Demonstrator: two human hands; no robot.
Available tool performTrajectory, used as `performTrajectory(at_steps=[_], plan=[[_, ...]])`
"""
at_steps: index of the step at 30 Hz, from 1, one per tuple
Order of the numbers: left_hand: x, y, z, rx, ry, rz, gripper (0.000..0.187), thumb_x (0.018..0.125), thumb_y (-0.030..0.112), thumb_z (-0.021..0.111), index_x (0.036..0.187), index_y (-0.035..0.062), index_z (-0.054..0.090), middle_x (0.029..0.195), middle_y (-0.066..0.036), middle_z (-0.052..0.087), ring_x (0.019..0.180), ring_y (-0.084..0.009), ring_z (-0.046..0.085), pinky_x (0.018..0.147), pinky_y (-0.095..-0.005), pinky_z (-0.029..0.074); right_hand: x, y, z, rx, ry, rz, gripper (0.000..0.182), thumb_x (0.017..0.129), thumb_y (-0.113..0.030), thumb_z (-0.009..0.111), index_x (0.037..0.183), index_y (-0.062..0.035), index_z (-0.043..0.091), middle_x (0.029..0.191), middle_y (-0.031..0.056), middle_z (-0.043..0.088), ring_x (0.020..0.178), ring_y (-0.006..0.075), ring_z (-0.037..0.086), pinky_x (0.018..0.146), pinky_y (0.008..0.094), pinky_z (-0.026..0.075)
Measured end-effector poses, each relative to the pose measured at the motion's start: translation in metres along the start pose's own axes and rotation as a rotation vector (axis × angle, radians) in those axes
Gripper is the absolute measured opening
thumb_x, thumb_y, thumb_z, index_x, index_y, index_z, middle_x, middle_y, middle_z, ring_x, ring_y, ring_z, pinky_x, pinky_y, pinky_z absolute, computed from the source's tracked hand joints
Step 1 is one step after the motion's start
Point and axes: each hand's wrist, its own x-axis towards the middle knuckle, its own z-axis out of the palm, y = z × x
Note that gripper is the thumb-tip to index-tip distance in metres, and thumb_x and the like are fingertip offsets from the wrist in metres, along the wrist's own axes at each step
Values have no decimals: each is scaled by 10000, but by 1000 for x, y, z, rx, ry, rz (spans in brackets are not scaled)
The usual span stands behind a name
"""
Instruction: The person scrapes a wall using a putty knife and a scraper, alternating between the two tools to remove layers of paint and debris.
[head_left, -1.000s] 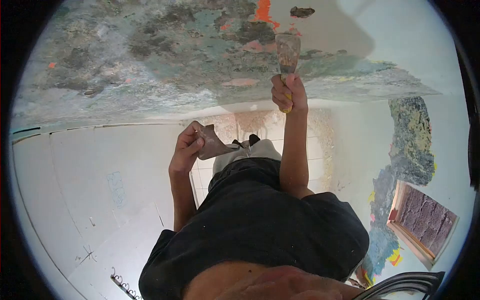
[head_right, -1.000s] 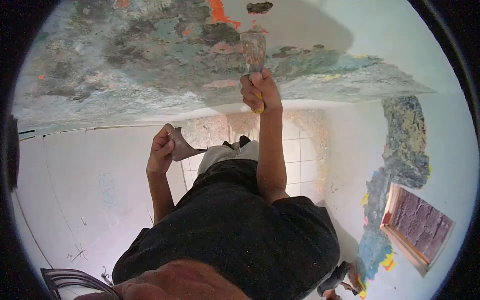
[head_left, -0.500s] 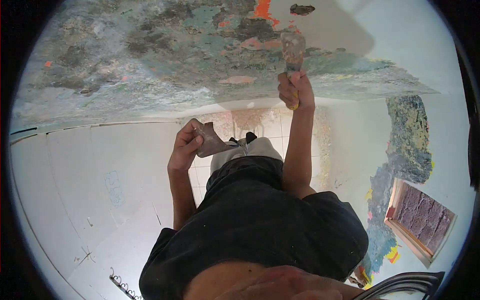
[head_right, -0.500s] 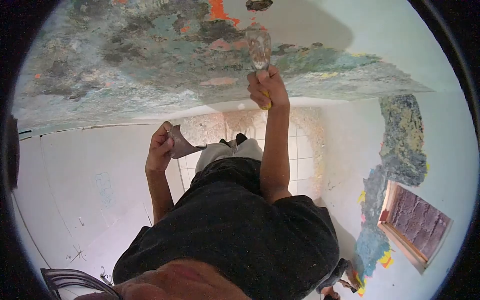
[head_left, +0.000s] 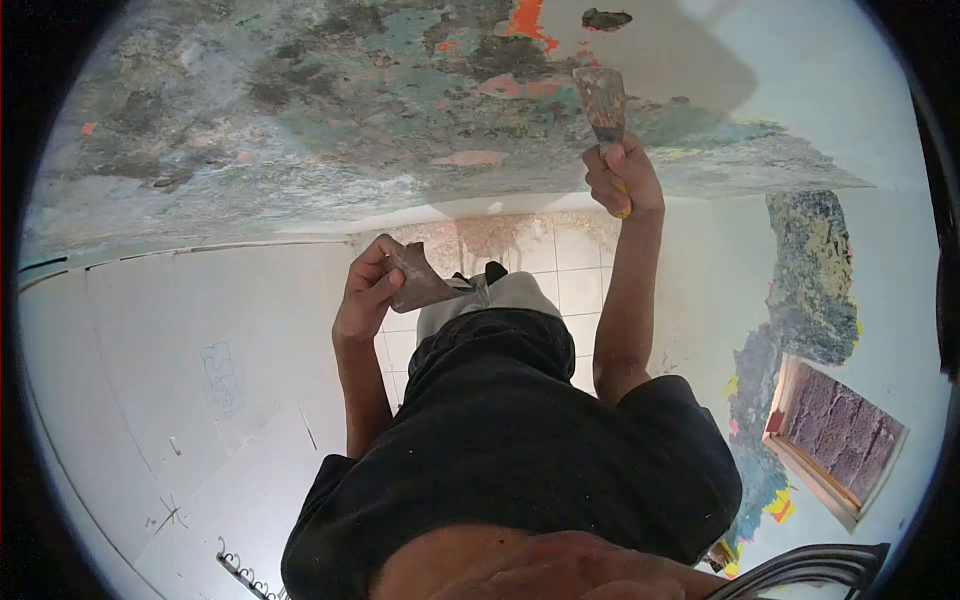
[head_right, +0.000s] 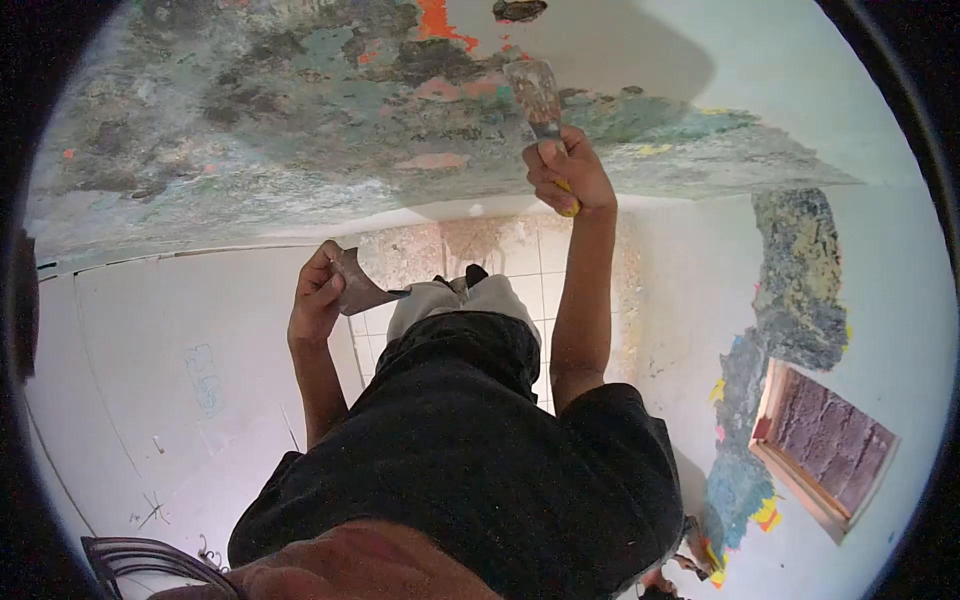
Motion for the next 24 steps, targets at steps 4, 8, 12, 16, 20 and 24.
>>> performTrajectory(at_steps=[4, 8, 12, 16, 20, 24], plan=[[2, 2, 8, -29, -22, 29, 205, 890, 192, 672, 970, 82, 517, 840, 33, 545, 775, -51, 490, 697, -217, 366, 8, -17, 8, -187, 0, 51, 283, 885, -277, 696, 1060, -96, 567, 571, -8, 396, 349, 37, 349, 257, 171, 249], [-4, -2, -10, -20, 12, 22, 221, 884, 192, 678, 973, 78, 510, 866, 20, 555, 801, -66, 498, 721, -235, 377, -2, -38, 13, -285, 172, 130, 300, 884, -255, 700, 1093, -89, 562, 609, 10, 439, 346, 29, 330, 258, 175, 243], [-4, -1, -1, -37, 45, 43, 230, 884, 193, 679, 992, 75, 514, 854, 24, 563, 779, -52, 499, 696, -216, 376, -4, -51, 25, -413, 206, 176, 325, 885, -266, 698, 1112, -84, 554, 583, -7, 430, 337, 29, 316, 260, 175, 227], [1, -6, -15, -10, 19, 20, 230, 885, 194, 678, 1000, 76, 516, 839, 26, 568, 762, -45, 507, 671, -206, 376, -3, -57, 33, -501, 176, 187, 334, 892, -273, 689, 1119, -71, 551, 554, -31, 405, 329, 29, 306, 263, 176, 217], [3, -8, -14, -19, 7, 14, 222, 885, 194, 679, 987, 80, 517, 833, 32, 564, 760, -46, 508, 670, -206, 375, -7, -63, 29, -528, 254, 212, 370, 896, -281, 685, 1147, -45, 549, 551, -28, 418, 326, 26, 321, 260, 181, 226], [4, -4, -15, -36, -38, 28, 224, 882, 196, 687, 978, 84, 518, 831, 42, 555, 766, -46, 505, 681, -209, 372, -1, -64, 22, -588, 183, 150, 378, 892, -304, 691, 1137, -53, 551, 565, -30, 438, 329, 27, 337, 269, 181, 229]])
